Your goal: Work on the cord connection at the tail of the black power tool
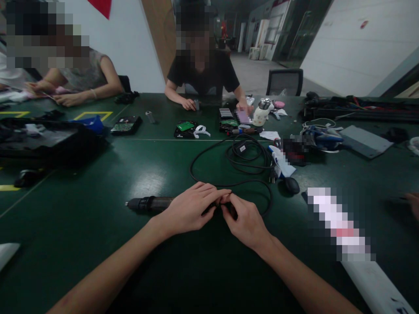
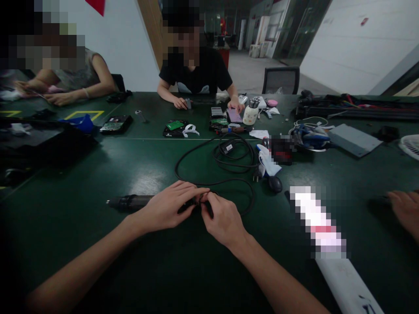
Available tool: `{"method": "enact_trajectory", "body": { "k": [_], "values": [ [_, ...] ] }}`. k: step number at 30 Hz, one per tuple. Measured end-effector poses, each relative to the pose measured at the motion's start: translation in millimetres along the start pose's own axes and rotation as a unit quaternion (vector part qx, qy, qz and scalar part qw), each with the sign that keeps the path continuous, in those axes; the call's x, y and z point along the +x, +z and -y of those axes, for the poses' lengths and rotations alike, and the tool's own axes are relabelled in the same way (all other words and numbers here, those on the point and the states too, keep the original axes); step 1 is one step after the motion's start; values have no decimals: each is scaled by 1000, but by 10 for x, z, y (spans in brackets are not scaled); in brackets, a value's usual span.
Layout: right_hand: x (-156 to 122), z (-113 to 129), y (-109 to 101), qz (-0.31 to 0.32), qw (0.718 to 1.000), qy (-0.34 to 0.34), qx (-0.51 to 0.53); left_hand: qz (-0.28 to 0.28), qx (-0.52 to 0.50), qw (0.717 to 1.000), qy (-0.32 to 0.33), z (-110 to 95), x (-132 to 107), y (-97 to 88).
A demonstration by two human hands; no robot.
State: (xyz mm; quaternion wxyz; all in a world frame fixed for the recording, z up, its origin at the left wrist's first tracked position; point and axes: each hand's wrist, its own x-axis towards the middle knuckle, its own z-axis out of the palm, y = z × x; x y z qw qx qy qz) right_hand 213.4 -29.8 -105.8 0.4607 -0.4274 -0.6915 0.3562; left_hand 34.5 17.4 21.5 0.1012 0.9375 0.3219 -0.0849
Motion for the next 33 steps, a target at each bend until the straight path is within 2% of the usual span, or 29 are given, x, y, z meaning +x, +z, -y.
{"method": "enact_trajectory", "body": {
  "k": [4, 10, 16, 21, 33],
  "values": [
    [0, 6, 6, 0, 1000, 0, 2, 6, 44, 999, -5, -1, 2, 26],
    [0, 1, 7, -5, 1000, -2, -11, 3, 14, 1000, 4, -5, -1, 8],
    [-5, -16, 17, -4, 1000, -8, -19, 4, 60, 998, 2, -9, -7, 45],
    [-9, -20, 24, -1, 1000, -9, -20, -2, 27, 1000, 1, -15, -8, 11],
    [5, -7, 5, -2, 1000, -8, -14, -8, 35, 999, -2, 8, -5, 42]
  ]
}}
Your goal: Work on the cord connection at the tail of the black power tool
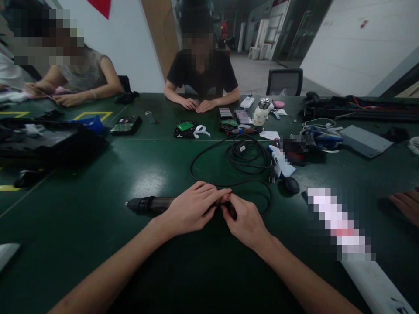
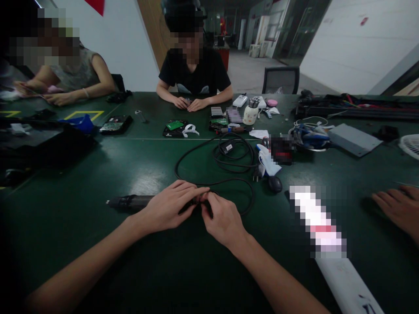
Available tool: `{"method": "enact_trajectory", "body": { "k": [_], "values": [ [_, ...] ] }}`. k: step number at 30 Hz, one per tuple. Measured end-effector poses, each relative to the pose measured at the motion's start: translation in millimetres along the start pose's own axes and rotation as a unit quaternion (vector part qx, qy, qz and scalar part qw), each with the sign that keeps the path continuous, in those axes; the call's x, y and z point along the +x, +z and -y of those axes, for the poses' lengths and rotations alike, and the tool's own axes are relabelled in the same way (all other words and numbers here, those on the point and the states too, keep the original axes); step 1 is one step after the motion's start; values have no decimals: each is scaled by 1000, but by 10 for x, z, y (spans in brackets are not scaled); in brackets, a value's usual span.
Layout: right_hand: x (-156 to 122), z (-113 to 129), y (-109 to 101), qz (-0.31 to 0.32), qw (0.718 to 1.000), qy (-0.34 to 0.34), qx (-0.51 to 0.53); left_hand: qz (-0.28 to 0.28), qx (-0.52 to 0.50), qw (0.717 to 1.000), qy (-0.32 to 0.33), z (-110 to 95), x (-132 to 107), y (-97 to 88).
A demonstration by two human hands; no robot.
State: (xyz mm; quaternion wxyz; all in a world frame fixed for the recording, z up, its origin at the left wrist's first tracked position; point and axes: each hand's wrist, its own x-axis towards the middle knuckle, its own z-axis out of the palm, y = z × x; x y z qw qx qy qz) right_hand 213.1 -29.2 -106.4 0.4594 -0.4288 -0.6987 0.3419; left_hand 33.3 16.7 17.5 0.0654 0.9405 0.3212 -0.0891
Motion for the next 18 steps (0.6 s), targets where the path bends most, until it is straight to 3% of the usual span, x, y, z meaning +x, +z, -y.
{"method": "enact_trajectory", "body": {
  "k": [18],
  "values": [
    [-8, -7, 8, 4, 1000, 5, 6, -1, -14, 1000, -2, -17, 6, -31]
  ]
}}
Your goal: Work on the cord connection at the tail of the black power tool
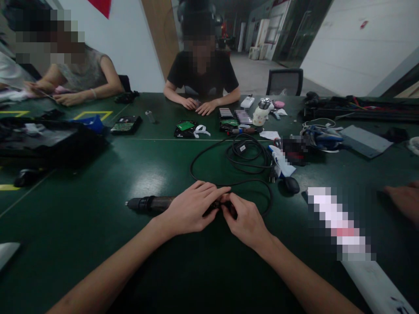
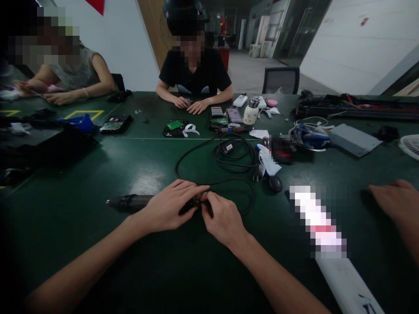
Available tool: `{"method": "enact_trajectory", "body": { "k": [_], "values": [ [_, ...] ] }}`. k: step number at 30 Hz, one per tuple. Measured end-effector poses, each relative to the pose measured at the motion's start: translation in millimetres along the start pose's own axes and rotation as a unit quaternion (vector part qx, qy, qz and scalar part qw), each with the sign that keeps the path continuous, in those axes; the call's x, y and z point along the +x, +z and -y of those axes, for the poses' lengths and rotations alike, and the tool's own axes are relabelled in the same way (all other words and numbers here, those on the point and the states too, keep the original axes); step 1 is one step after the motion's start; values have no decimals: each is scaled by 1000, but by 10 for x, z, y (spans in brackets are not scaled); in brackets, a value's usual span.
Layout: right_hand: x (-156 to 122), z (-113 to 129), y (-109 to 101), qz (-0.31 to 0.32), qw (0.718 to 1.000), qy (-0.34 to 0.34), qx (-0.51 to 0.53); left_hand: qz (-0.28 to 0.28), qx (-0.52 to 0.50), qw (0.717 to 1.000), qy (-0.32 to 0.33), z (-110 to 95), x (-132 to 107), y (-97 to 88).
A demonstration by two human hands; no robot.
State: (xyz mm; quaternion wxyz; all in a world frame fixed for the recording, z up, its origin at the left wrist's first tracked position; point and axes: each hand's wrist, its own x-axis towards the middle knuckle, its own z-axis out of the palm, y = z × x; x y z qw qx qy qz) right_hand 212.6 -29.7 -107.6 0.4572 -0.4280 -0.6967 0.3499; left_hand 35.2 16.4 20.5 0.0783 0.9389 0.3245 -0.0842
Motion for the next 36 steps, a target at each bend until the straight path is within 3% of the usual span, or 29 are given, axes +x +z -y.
{"method": "enact_trajectory", "body": {
  "k": [36],
  "values": [
    [8, 5, -9, 3, 1000, -6, 4, -11, -19, 1000, -23, -24, -20, 19]
  ]
}}
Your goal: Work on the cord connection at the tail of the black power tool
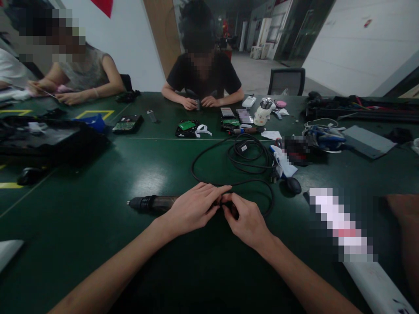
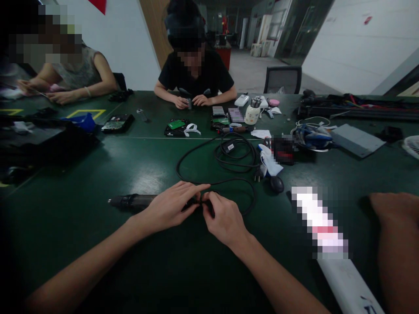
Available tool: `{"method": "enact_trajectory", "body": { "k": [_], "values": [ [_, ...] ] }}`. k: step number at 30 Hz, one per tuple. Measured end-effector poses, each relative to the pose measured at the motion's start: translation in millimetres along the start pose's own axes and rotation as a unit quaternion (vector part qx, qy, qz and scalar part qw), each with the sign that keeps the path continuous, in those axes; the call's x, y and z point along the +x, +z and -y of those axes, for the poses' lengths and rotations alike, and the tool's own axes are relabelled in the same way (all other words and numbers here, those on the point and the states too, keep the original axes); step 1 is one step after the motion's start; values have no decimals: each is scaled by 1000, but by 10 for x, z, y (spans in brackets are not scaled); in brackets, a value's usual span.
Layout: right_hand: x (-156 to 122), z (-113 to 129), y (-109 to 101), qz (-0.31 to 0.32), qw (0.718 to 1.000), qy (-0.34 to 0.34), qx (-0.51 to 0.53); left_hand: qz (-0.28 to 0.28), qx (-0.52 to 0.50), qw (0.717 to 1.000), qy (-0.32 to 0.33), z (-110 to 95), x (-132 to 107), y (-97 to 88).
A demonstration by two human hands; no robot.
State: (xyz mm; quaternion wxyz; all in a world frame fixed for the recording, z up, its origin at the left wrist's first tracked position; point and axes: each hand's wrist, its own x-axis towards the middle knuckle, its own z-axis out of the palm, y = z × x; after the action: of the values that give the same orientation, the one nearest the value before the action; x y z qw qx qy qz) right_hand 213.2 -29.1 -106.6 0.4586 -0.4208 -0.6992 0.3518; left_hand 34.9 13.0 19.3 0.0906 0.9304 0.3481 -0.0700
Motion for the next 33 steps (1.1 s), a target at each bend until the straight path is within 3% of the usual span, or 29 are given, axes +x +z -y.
{"method": "enact_trajectory", "body": {
  "k": [12, 22, 33],
  "values": [
    [0, 10, -12, 4, 1000, 5, -2, 5, 26, 1000, -17, 14, -2, 61],
    [-9, 8, 14, -4, 1000, 8, -3, 18, -19, 1000, 5, -3, 17, -58],
    [-9, 29, -31, 0, 1000, 20, 16, 22, -9, 1000, 16, 9, 8, -48]
  ]
}}
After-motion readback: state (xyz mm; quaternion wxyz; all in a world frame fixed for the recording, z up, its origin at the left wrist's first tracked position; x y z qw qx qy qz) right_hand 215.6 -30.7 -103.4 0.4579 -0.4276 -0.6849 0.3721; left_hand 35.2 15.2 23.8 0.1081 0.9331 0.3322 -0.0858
